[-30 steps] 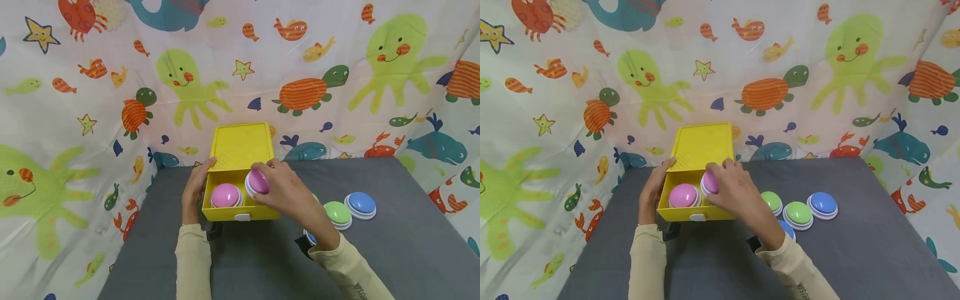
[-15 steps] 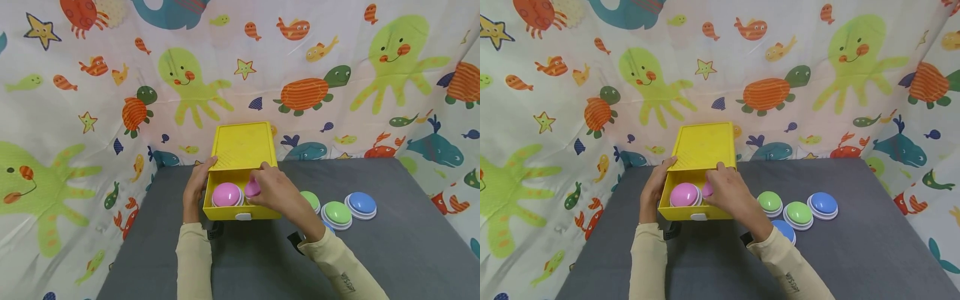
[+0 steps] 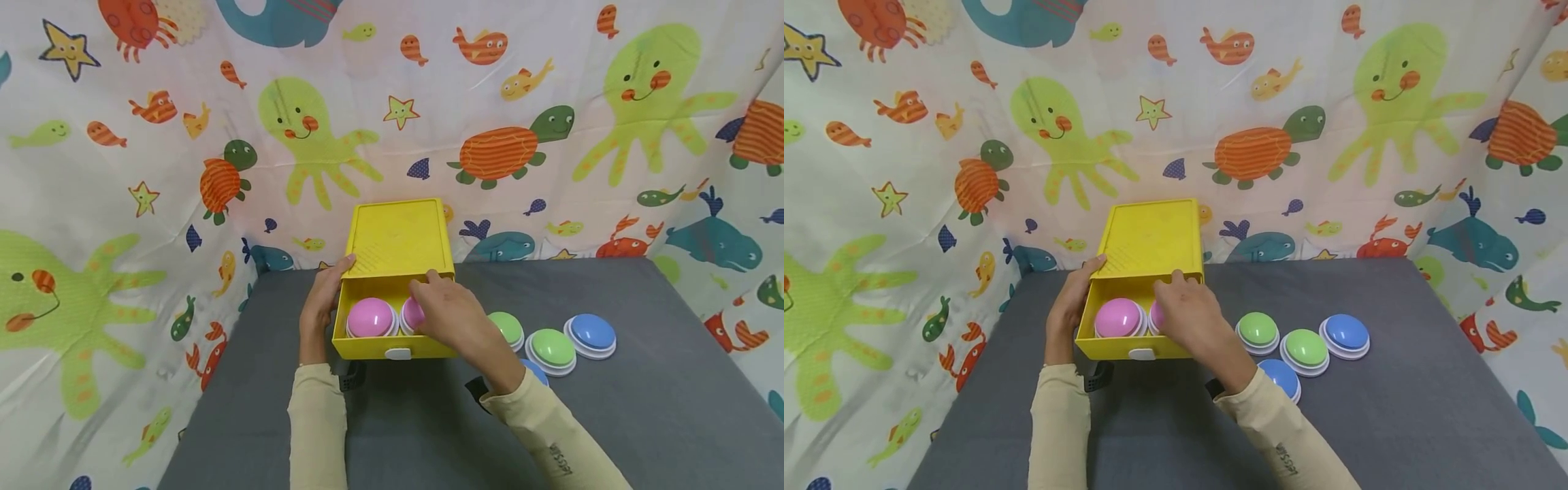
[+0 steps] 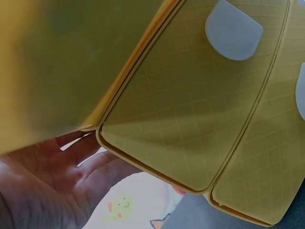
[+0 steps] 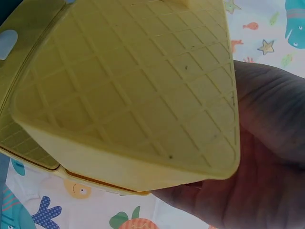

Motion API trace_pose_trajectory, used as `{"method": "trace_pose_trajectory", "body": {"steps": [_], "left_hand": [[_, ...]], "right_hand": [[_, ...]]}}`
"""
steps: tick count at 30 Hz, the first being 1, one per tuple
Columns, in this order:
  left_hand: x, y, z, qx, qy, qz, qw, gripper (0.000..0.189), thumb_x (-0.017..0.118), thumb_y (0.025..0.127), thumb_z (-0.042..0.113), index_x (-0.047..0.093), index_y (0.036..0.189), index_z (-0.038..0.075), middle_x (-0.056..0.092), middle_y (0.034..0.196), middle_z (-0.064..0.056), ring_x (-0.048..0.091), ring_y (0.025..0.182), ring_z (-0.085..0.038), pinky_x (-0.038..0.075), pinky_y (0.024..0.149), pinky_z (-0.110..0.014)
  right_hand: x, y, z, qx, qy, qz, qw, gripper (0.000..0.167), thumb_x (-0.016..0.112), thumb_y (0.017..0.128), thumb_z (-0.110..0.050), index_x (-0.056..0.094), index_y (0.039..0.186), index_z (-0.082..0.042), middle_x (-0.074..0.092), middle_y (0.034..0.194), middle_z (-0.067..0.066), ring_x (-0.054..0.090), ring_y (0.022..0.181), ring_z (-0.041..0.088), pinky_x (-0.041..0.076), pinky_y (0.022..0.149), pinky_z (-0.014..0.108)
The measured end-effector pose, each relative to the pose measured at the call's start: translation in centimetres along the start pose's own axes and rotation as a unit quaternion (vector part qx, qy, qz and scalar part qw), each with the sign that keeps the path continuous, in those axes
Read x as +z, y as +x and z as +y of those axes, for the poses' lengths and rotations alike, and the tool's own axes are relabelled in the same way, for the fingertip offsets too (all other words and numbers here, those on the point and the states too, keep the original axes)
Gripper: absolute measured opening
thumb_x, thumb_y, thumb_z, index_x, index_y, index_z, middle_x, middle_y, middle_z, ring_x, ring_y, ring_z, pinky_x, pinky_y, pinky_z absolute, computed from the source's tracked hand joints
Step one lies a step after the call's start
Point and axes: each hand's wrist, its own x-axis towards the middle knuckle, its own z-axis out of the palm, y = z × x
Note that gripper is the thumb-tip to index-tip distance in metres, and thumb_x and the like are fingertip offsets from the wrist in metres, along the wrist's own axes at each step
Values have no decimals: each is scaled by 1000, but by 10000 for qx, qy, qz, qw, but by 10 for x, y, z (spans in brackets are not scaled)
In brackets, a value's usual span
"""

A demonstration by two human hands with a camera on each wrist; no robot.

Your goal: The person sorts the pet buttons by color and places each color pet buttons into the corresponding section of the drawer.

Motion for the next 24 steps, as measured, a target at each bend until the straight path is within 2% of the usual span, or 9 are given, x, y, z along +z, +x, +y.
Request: {"method": "trace_pose_trajectory", "body": {"steps": [3,6,8,11,13,15,18,21,24], "left_hand": [[1,0,-1,-31,-2,-22,10000,78,54,97,70,59,143,7,65,141,-17,68,124,-31,63,95,-46],[2,1,0,-55,12,-5,10000,77,55,97,70,60,142,8,66,140,-16,68,122,-30,63,95,-46],[3,2,1,-44,29,-3,10000,77,55,97,71,60,142,8,66,139,-16,68,121,-31,62,95,-47],[3,3,2,9,42,-20,10000,78,54,97,71,59,143,9,65,140,-16,67,121,-31,62,96,-47],[2,3,4,19,42,-36,10000,78,54,97,71,58,144,9,65,140,-16,68,121,-30,62,95,-47],[2,3,4,-2,39,-4,10000,77,54,97,70,59,144,9,65,139,-16,68,120,-29,63,94,-45],[0,2,4,-25,80,48,10000,78,54,98,70,59,144,8,65,139,-17,69,117,-28,63,93,-43],[-1,2,2,-92,121,75,9999,79,54,97,71,58,144,9,65,139,-17,69,114,-26,63,92,-42],[0,1,0,-125,117,77,9998,79,54,97,71,59,144,9,65,139,-16,68,113,-25,63,94,-42]], "right_hand": [[-1,-7,-1,39,97,202,9997,46,89,83,-27,69,122,-11,63,113,10,58,97,24,61,92,41],[0,-20,-4,15,373,843,9957,41,88,85,-22,71,120,-10,64,115,10,58,102,26,62,92,40],[1,-32,-7,-104,567,1461,9876,37,88,84,-17,73,118,-9,66,115,10,60,103,26,63,93,40],[9,-49,-12,-424,700,2360,9683,30,90,82,-10,77,108,-8,72,106,7,66,95,22,65,87,36],[18,-59,-15,-626,633,2712,9584,26,91,80,-9,77,102,-8,75,97,4,69,86,17,65,82,33],[27,-65,-18,-754,527,2797,9557,24,92,78,-9,77,97,-10,77,89,1,69,77,13,65,78,29],[42,-69,-21,-738,354,2666,9603,24,92,79,-13,78,98,-12,79,86,-1,69,71,11,63,72,27],[55,-67,-23,-687,62,2615,9627,23,91,80,-17,77,98,-13,79,86,-1,71,69,14,62,66,29],[64,-63,-23,-744,-214,2744,9585,22,91,80,-18,76,94,-11,77,81,1,72,66,17,60,60,31]]}}
